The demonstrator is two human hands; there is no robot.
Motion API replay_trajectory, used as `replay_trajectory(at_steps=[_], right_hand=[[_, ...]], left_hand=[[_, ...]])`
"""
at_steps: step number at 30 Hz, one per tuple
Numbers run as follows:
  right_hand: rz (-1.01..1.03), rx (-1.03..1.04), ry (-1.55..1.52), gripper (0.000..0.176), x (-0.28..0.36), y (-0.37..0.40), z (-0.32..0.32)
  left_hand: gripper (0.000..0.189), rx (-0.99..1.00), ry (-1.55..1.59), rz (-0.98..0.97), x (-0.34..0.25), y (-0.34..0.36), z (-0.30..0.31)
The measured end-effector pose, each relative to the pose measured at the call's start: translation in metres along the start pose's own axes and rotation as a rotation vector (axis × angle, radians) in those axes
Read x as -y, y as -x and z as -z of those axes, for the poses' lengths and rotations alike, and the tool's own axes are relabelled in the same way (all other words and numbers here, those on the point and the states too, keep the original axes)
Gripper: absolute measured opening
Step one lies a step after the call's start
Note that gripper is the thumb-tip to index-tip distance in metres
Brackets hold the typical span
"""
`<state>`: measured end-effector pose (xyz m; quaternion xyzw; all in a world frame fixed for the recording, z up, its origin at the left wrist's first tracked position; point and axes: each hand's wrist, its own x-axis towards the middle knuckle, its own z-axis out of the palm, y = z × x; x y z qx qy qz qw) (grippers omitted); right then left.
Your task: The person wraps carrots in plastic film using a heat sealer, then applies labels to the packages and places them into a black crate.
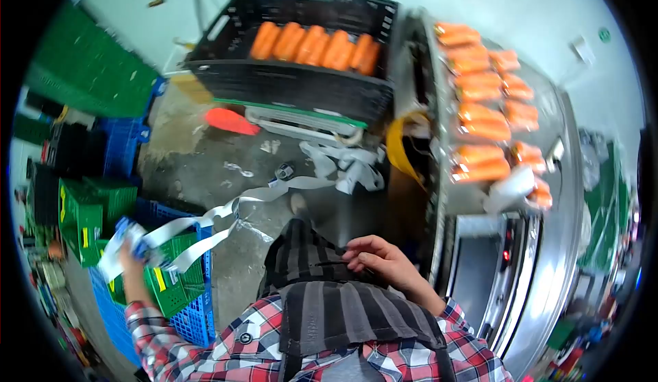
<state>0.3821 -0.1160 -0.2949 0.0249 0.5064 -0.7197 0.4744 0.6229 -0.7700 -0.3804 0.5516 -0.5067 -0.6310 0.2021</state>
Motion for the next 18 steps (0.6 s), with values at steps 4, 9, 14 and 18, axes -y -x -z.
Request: replay_trajectory(at_steps=[4,9,14,18], right_hand=[[0.202,0.059,0.528,0.026,0.035,-0.098,-0.031],[0.723,0.104,1.120,0.037,0.103,-0.199,-0.106],[0.506,0.371,1.211,0.059,0.138,-0.255,-0.147],[0.302,0.499,0.941,0.057,0.152,-0.290,-0.148]], left_hand=[[0.030,0.691,-0.090,-0.073,0.001,0.119,-0.229],[0.021,1.004,-0.101,0.071,-0.025,0.163,-0.299],[0.019,0.783,-0.210,-0.120,-0.042,0.146,-0.313],[0.013,0.608,-0.098,-0.126,-0.058,0.129,-0.322]])
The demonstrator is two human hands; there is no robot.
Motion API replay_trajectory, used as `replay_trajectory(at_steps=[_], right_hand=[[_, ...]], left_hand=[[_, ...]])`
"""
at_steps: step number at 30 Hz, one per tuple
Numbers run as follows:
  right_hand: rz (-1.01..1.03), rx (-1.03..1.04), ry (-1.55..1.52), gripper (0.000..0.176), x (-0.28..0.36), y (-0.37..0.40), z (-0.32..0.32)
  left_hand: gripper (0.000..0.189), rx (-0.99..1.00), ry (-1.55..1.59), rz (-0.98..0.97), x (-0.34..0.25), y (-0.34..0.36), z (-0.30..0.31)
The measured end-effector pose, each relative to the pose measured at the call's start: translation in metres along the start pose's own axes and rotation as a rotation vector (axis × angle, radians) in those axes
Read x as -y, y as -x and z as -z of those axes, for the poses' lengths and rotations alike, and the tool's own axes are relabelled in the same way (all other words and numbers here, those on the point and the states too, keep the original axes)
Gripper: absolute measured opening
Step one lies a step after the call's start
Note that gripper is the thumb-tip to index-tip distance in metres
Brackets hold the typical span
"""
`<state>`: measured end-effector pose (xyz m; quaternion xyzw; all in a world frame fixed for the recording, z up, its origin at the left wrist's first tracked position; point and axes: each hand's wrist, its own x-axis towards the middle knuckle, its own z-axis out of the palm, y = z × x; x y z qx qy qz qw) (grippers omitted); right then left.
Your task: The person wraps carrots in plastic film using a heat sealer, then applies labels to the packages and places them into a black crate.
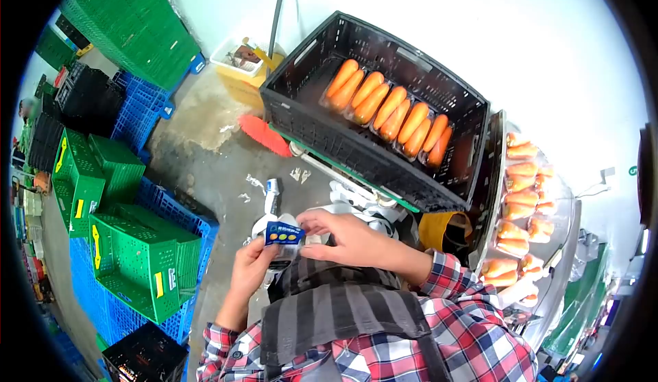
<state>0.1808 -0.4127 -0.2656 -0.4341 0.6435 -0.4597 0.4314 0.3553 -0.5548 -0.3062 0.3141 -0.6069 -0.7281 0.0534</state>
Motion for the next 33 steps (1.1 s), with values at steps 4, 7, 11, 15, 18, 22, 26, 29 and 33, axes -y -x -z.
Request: replay_trajectory(at_steps=[4,7,11,15,18,22,26,29,33], right_hand=[[0.269,-0.090,0.311,0.029,-0.017,-0.035,0.023],[0.503,-0.084,0.342,0.015,-0.024,-0.056,0.053],[0.728,-0.062,0.491,0.017,-0.028,-0.069,0.092],[0.641,-0.187,0.541,0.018,-0.036,-0.075,0.155],[0.283,-0.497,0.440,0.008,-0.069,-0.097,0.235],[-0.212,-0.581,-0.093,0.015,-0.199,-0.155,0.328],[-0.208,-0.456,-0.192,0.019,-0.236,-0.196,0.348],[-0.254,-0.390,-0.128,0.021,-0.259,-0.223,0.347],[-0.281,-0.279,-0.059,0.024,-0.266,-0.244,0.346]], left_hand=[[0.020,-0.003,-0.260,-0.067,-0.005,-0.018,-0.004],[0.021,-0.026,-0.166,0.114,-0.033,-0.039,-0.019],[0.032,-0.132,0.663,0.409,-0.037,-0.088,-0.050],[0.032,-0.404,0.684,0.166,0.015,-0.151,-0.032],[0.038,-0.426,0.777,0.099,-0.015,-0.154,-0.020],[0.039,-0.340,0.647,0.276,-0.030,-0.118,-0.042],[0.043,-0.281,0.325,0.777,-0.081,-0.105,-0.089],[0.047,-0.373,0.596,0.671,-0.062,-0.091,-0.090],[0.060,-0.049,0.191,0.683,-0.066,-0.082,-0.064]])
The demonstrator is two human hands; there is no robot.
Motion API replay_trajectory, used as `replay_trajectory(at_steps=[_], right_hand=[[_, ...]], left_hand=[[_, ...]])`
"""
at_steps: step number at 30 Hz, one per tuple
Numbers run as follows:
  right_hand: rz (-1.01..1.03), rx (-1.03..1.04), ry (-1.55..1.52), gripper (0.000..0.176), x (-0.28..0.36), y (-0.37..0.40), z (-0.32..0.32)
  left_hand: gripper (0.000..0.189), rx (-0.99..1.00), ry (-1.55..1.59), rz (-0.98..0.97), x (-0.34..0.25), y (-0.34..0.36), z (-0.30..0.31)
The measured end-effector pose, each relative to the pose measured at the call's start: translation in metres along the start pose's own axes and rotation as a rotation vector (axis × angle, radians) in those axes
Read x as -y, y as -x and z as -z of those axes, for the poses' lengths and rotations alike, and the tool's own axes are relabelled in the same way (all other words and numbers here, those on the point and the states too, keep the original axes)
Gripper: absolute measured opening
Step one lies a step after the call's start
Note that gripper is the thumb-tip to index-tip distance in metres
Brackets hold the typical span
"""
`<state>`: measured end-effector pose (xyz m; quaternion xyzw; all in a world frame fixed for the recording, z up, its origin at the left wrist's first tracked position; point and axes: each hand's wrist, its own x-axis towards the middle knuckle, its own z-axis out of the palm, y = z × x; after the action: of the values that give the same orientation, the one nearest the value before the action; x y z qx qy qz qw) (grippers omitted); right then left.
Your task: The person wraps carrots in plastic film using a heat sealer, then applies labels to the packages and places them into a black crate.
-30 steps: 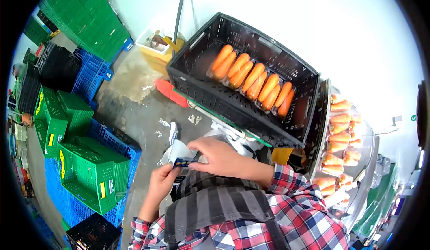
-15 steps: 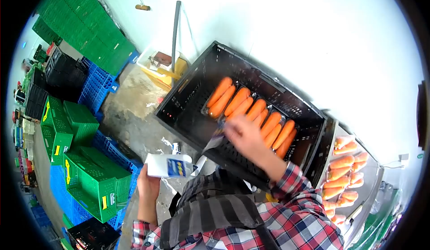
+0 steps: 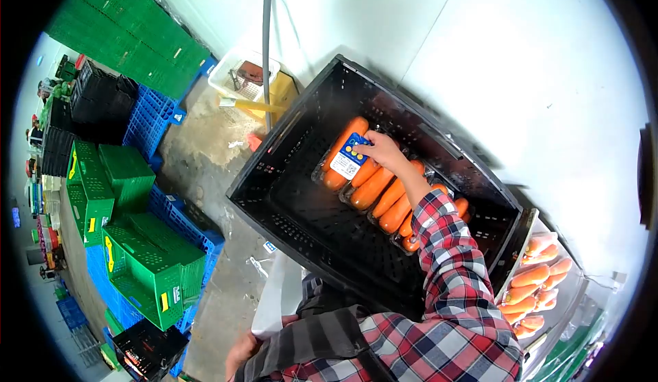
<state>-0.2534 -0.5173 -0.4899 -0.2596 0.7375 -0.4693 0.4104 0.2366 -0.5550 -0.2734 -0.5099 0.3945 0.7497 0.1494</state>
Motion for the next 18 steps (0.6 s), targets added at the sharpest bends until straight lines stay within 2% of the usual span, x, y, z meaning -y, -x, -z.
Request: replay_trajectory(at_steps=[2,4,5,6,8,10,12,13,14,16,18], right_hand=[[-0.006,0.028,0.078,0.025,-0.005,-0.015,-0.003],[-0.029,0.073,0.168,0.024,-0.009,-0.028,-0.006],[-0.039,0.096,0.213,0.024,-0.012,-0.035,-0.007],[-0.065,0.113,0.225,0.026,-0.012,-0.038,-0.009],[0.025,-0.034,0.471,0.031,-0.017,-0.033,-0.020],[0.015,-0.128,0.708,0.039,-0.008,-0.027,-0.023],[-0.104,-0.169,0.931,0.049,0.003,-0.020,-0.025],[-0.229,-0.310,0.875,0.060,-0.034,-0.037,-0.018],[-0.316,-0.381,0.901,0.062,-0.035,-0.040,-0.006],[-0.175,-0.468,0.842,0.050,-0.010,-0.024,-0.003],[0.240,-0.438,0.579,0.023,0.021,-0.004,-0.022]], left_hand=[[0.065,0.068,-0.049,0.012,-0.005,0.006,-0.002],[0.068,0.095,0.216,0.006,-0.007,0.010,-0.008],[0.066,0.031,0.261,0.103,0.004,0.011,0.002],[0.065,0.057,0.289,0.102,0.001,0.009,-0.001],[0.062,0.115,0.346,0.096,-0.009,0.004,-0.010],[0.057,0.025,0.272,0.133,0.017,0.000,-0.001],[0.051,-0.132,0.215,0.196,0.036,-0.010,0.004],[0.047,-0.249,0.202,0.240,0.041,-0.015,0.004],[0.044,-0.374,0.197,0.285,0.047,-0.019,0.004],[0.036,-0.442,0.106,0.142,0.050,-0.031,0.013],[0.033,-0.408,0.438,-0.170,0.051,-0.042,0.013]])
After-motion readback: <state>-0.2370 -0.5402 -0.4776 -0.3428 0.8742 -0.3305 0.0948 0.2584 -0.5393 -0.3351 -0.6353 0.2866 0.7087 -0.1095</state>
